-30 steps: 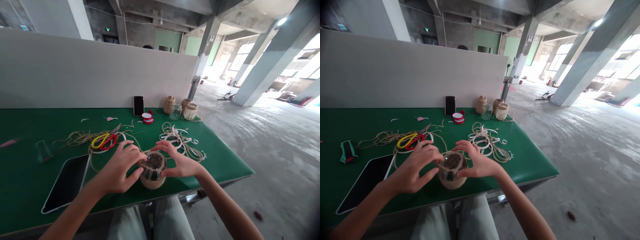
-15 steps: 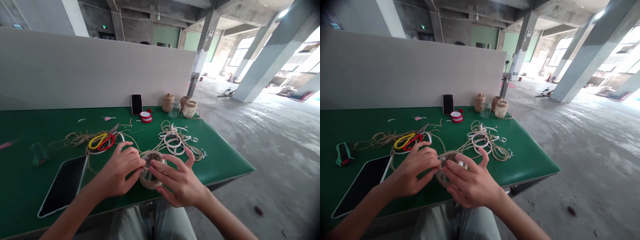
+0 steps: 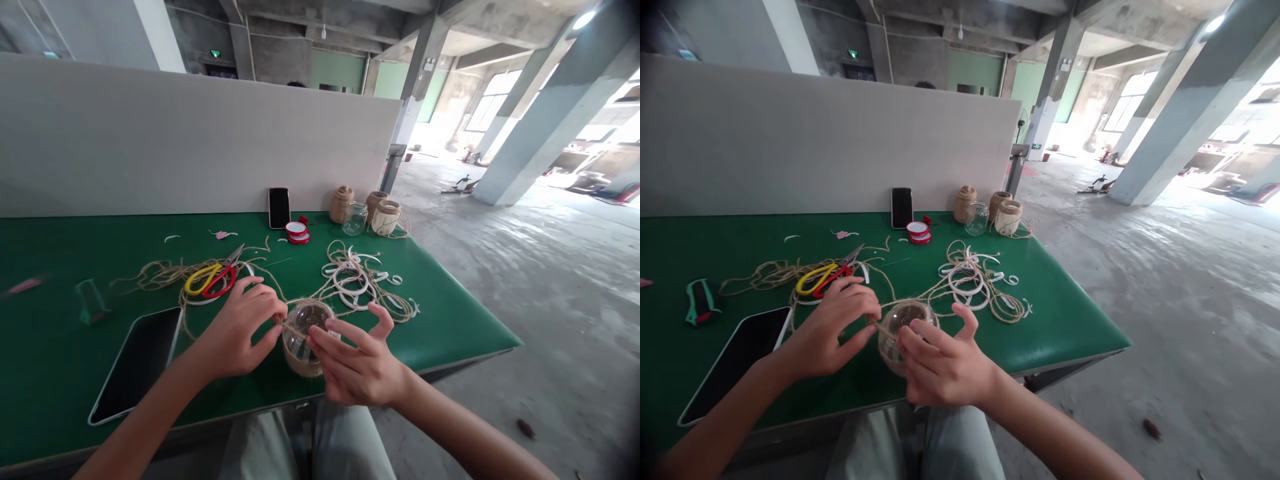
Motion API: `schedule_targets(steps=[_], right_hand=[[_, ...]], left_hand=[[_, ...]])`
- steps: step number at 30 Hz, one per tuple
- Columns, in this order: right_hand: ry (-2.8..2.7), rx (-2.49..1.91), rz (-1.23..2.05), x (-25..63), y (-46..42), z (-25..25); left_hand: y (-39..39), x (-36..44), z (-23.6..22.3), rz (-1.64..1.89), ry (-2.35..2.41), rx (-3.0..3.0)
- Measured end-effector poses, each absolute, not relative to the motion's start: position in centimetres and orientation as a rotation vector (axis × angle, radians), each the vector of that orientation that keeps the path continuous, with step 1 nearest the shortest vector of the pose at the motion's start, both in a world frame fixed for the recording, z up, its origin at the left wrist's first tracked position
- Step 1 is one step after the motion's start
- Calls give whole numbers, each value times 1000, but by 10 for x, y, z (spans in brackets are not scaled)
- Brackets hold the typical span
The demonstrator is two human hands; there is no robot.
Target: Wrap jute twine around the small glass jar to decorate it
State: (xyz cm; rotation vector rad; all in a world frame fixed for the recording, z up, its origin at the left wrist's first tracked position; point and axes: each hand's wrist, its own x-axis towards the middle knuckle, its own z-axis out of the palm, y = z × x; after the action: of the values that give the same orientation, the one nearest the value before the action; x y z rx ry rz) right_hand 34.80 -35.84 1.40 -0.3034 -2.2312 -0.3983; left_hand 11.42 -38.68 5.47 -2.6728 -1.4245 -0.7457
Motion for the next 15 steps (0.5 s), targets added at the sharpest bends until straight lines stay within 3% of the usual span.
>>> schedule_targets(steps=[8,15], right_hand=[[-2184,-533,-226,346,-366,19],[-2272,-494,-286,339,-367,20]], left_hand=[[-387,112,53,-775,-1379,-2670],[-389,112,55,-779,-1383,-2641]])
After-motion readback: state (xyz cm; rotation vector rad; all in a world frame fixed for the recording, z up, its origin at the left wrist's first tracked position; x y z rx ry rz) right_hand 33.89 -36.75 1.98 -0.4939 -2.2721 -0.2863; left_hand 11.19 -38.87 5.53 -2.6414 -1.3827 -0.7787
